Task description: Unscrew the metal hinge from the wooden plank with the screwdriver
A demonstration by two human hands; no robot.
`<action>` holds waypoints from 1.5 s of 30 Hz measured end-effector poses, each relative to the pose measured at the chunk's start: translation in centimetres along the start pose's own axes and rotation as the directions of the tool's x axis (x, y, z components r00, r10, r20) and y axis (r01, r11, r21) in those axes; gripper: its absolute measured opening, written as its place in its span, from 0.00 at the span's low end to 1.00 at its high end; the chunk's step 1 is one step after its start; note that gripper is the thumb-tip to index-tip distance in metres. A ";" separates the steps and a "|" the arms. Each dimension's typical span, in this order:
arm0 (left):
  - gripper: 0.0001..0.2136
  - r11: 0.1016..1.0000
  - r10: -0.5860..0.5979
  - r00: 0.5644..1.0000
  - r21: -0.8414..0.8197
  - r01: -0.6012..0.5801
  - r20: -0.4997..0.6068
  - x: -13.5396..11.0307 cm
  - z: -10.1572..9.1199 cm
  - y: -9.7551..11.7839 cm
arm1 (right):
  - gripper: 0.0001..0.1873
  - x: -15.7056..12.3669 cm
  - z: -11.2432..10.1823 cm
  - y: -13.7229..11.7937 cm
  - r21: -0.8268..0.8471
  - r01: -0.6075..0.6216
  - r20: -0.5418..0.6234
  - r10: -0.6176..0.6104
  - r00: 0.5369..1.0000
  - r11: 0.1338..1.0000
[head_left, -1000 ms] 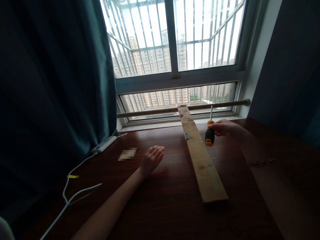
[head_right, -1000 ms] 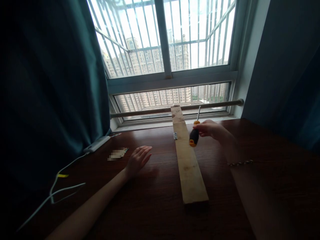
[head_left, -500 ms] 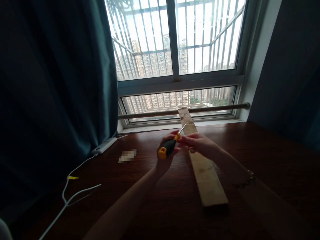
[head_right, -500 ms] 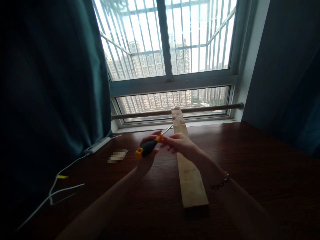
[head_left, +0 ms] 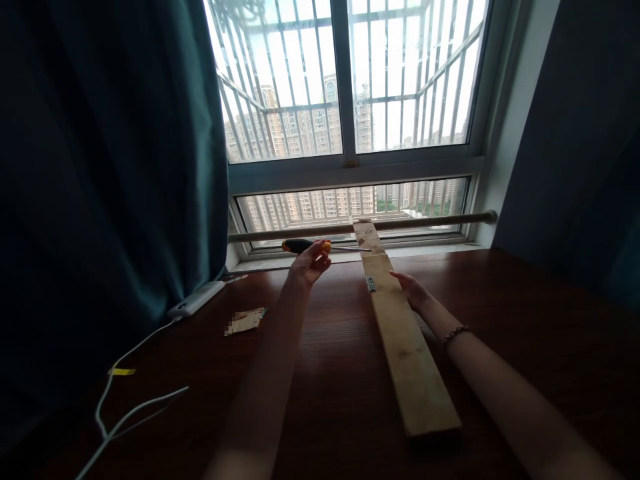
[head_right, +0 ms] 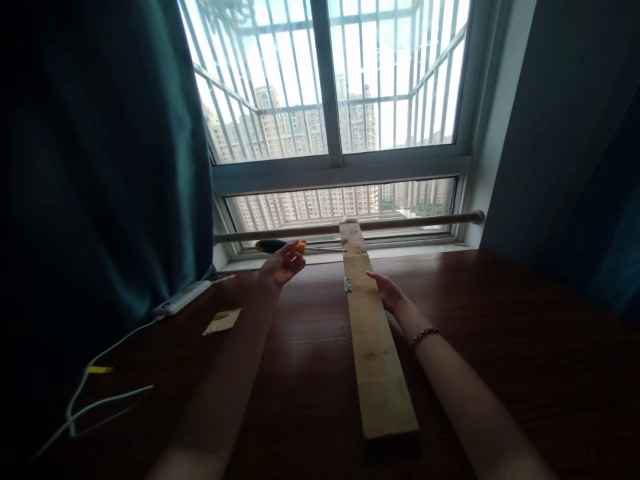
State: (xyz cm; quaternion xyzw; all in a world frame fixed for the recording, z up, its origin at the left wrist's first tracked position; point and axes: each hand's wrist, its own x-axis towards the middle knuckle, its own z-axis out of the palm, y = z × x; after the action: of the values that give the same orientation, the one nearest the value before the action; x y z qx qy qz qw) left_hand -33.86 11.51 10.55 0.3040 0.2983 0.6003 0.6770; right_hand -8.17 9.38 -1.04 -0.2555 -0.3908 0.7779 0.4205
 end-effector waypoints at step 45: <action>0.14 0.806 0.152 0.948 0.521 -0.282 0.278 -3.3 2.3 -2.3 | 0.25 -0.3 1.7 1.1 0.009 -0.068 0.000 0.068 0.998 0.998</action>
State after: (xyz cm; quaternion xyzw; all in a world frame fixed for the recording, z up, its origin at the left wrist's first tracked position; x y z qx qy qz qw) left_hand -31.00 7.86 10.34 0.5845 0.3445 0.5237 0.5151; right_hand -9.75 8.04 -0.98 -0.2667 -0.3782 0.7936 0.3949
